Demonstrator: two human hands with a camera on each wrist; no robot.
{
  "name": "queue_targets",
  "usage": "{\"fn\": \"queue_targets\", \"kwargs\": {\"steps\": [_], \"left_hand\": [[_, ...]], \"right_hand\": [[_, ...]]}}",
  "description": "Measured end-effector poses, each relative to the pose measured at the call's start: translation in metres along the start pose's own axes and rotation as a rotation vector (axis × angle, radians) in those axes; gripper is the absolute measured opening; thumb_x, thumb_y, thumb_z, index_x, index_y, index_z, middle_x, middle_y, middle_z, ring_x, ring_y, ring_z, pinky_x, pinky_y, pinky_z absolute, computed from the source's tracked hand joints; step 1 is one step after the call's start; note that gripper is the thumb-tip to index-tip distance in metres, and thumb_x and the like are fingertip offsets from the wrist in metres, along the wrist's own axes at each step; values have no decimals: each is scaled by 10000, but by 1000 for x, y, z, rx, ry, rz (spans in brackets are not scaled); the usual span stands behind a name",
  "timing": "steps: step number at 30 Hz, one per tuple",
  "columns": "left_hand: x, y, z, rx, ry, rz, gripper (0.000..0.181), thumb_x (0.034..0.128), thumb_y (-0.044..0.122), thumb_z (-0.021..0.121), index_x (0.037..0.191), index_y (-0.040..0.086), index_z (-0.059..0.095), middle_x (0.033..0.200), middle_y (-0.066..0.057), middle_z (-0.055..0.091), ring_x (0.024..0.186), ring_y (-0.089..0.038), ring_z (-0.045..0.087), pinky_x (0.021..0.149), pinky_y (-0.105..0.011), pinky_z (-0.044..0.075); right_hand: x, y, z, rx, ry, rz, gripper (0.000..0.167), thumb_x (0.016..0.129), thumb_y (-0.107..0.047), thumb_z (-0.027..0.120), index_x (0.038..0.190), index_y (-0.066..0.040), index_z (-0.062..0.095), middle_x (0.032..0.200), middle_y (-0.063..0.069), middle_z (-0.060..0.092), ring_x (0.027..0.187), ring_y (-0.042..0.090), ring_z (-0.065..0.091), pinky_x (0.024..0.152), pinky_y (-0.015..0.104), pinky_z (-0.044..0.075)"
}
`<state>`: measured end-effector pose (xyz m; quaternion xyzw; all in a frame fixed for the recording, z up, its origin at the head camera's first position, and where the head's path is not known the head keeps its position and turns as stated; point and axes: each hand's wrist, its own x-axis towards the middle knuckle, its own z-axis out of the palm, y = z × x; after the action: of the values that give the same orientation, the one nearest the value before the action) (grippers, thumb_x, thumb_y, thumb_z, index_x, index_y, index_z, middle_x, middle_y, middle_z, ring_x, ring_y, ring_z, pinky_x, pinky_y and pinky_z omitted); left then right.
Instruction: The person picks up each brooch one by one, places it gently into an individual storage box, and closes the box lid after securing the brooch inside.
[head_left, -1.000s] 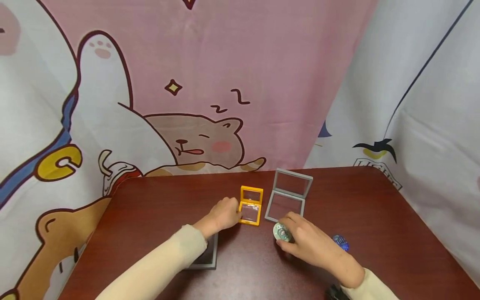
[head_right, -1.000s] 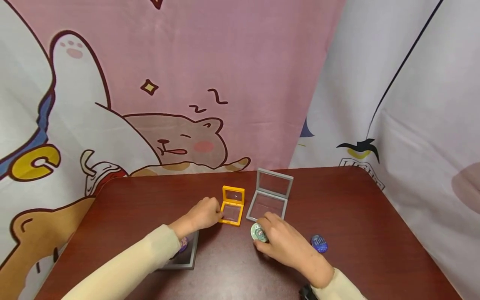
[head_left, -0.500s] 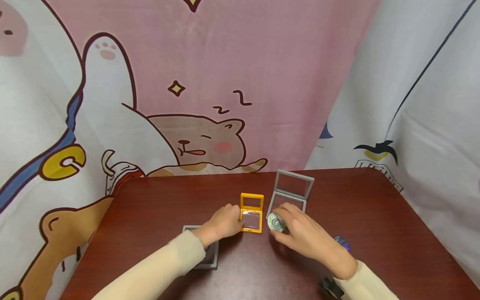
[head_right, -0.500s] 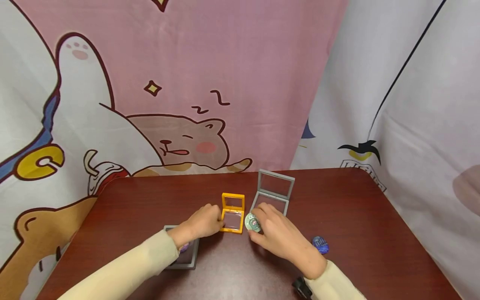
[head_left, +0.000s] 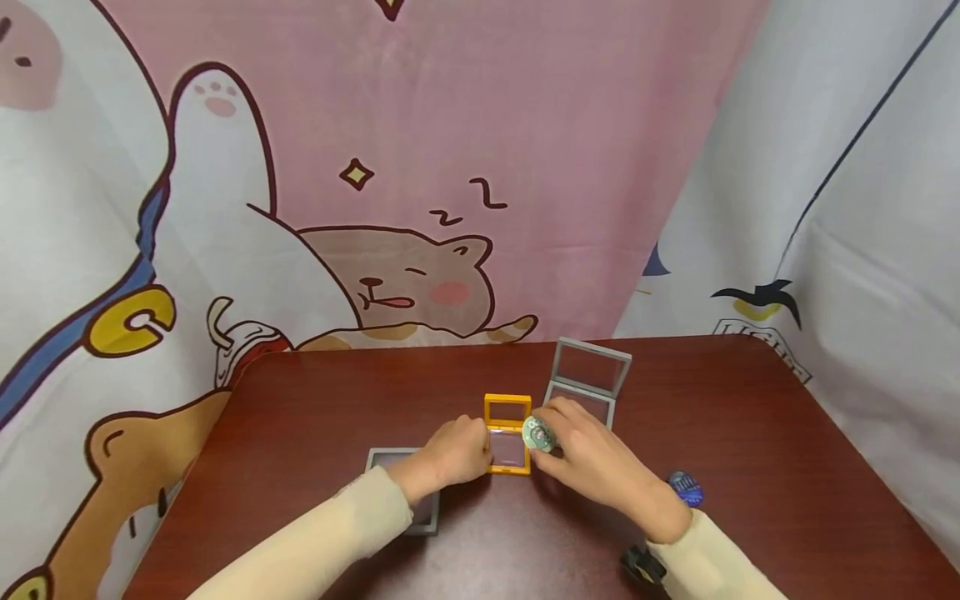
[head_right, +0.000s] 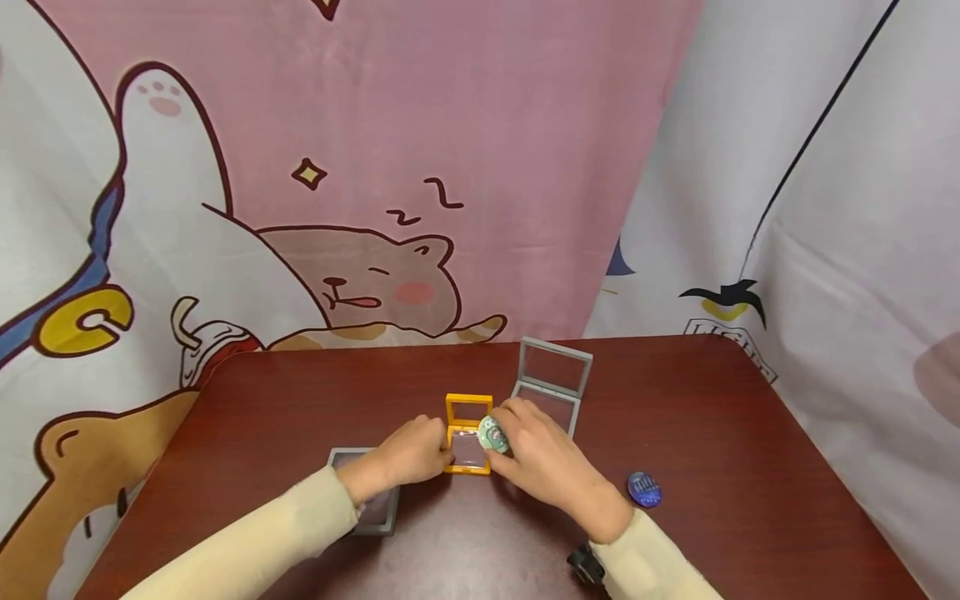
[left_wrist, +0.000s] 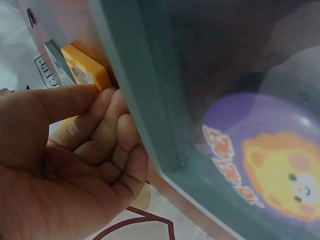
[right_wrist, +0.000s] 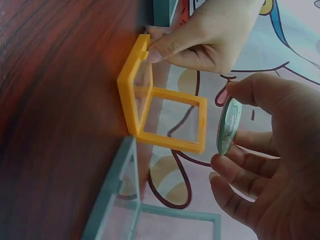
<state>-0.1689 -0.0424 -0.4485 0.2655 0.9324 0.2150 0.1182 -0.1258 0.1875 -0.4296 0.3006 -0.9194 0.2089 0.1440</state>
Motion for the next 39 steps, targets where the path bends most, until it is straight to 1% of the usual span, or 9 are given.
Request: {"fn": "queue_targets", "kwargs": {"steps": [9,12,16,23,25,30,34,37,39], "left_hand": [[9,-27,25,15,67,67,454,825,84,695,474,194,429,481,129,247,466,-98,298,420,-319,302],[7,-24,24,28,55,47,437,831,93,711,482,195,468,471,130,287,469,-105,330,432,-313,343],[-6,-3,5,0,-4,-19,448,847,61,713,482,187,486,441,134,302,444,-82,325,427,-262,333],[-15,3,2,9,5,-6,527,876,58,720,478,202,406,447,149,233,437,-57,266,428,-233,282],[-13,-2,6,1,15,22,516,870,61,721,475,198,418,448,146,249,435,-59,271,418,-252,291],[7,-37,39,22,47,98,485,862,114,737,488,222,445,456,146,306,424,-52,307,396,-292,324],[19,-56,57,16,35,106,489,863,135,747,490,233,446,461,138,314,421,-46,301,385,-282,307],[18,-55,53,3,31,111,494,852,139,757,481,252,451,451,169,307,417,-14,290,385,-265,309],[8,-38,36,-11,28,94,493,850,110,771,483,230,466,452,167,312,431,-21,301,403,-266,313]], "right_hand": [[7,-1,15,-23,-18,-17,470,857,-219,868,1228,11,693,1170,69,650,970,163,600,814,364,554],[8,-2,21,-33,-28,-30,474,855,-229,871,1222,14,694,1183,88,657,980,184,612,825,388,561],[9,-3,28,-31,-34,-49,461,852,-217,876,1206,20,700,1172,97,663,986,201,621,817,388,568],[10,-5,39,-13,-77,-51,452,857,-203,870,1198,47,709,1135,99,667,963,185,615,772,334,568],[10,-6,41,-16,-90,-48,448,861,-206,865,1194,50,711,1138,107,671,973,193,621,780,336,571],[13,-6,47,-26,-115,-48,409,874,-210,849,1166,45,719,1143,126,683,1012,230,646,823,375,576],[14,-4,51,-30,-133,-51,373,873,-222,851,1133,18,733,1124,111,694,1001,230,654,828,377,573],[15,-3,53,-41,-146,-56,364,870,-225,857,1123,8,738,1120,108,704,985,229,658,817,374,572],[16,-3,54,-51,-151,-62,365,868,-228,859,1119,8,737,1114,108,709,979,227,658,815,375,571]]}}
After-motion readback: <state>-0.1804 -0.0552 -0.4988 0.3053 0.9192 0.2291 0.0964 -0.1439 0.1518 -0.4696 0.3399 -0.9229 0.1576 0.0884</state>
